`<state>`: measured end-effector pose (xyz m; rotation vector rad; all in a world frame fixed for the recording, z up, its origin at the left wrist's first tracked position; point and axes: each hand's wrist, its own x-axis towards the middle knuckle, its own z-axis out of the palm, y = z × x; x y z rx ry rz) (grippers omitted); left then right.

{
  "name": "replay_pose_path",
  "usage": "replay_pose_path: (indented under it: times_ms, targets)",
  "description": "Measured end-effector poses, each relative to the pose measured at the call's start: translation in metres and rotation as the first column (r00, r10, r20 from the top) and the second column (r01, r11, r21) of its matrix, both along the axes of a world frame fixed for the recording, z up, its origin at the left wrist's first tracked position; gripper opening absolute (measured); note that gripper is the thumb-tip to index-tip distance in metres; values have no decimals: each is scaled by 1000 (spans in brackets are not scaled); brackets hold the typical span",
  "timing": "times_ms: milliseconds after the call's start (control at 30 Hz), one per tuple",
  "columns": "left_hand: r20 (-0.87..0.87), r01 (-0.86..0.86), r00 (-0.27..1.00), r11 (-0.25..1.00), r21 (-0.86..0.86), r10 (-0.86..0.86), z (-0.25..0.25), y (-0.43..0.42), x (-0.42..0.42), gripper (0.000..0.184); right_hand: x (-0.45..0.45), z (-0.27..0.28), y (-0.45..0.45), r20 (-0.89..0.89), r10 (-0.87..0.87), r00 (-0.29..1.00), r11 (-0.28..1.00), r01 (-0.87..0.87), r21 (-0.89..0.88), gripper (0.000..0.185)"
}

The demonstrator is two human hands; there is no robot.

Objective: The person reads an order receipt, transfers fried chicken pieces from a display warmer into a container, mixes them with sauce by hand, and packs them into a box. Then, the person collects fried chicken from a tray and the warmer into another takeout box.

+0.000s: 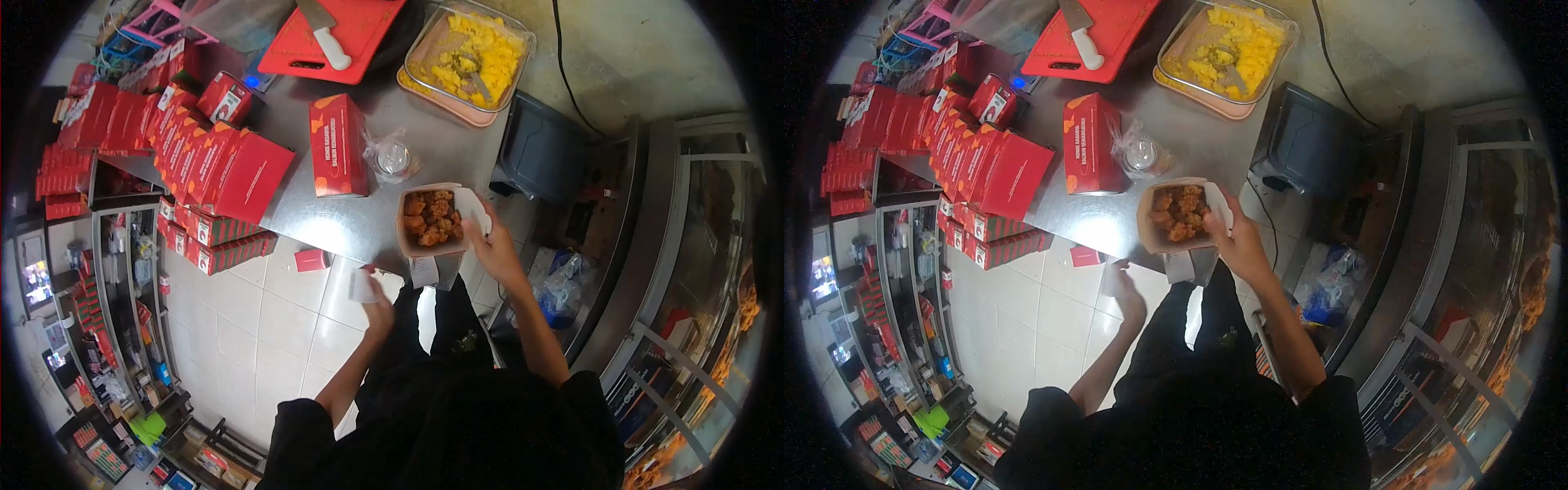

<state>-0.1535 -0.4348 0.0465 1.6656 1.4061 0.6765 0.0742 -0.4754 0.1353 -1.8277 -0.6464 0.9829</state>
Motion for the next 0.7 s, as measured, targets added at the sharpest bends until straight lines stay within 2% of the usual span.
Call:
replay_pose_path:
  times_ms: [67,133,200,233,267,367,400,467,500,567,600,633,667,700]
  targets:
    - [169,-37,983,974,-222,76,5,14,-18,26,6,15,-1,356,165,920,965,-225,133,82]
    - [241,-48,965,974,-223,103,37,31,1,27,11,47,13,644,342,684,922,-376,-90,93]
    - [294,152,949,981,-121,-111,41,55,19,29,13,55,28,708,472,525,860,-451,-239,94]
    - [393,225,908,961,-163,-146,56,65,39,32,12,55,35,670,519,531,834,-486,-260,89]
    - [430,275,865,961,28,-260,44,75,53,34,11,54,40,633,562,532,807,-521,-278,85]
    - [471,403,792,912,76,-389,42,79,79,34,11,35,39,685,604,407,750,-582,-316,56]
    - [484,444,763,892,90,-428,40,80,85,34,11,32,39,696,584,419,764,-574,-295,51]
    - [273,514,786,832,210,-555,33,83,93,32,10,27,37,710,546,445,788,-560,-255,42]
    - [157,554,785,792,258,-600,29,81,94,31,13,21,36,691,533,489,790,-581,-199,39]
    - [191,481,826,840,252,-530,27,77,95,26,23,7,36,648,501,574,792,-605,-76,34]
    - [210,443,842,859,258,-497,29,80,98,24,18,-2,35,438,275,856,891,-398,219,32]
    - [203,438,843,856,276,-498,32,83,101,22,9,-12,29,121,45,992,900,-93,426,30]
    - [195,433,847,855,285,-494,37,84,102,20,-2,-19,23,-248,-149,957,824,259,503,29]
    - [187,429,851,855,292,-491,39,83,102,19,-13,-21,21,-363,-120,924,806,304,508,31]
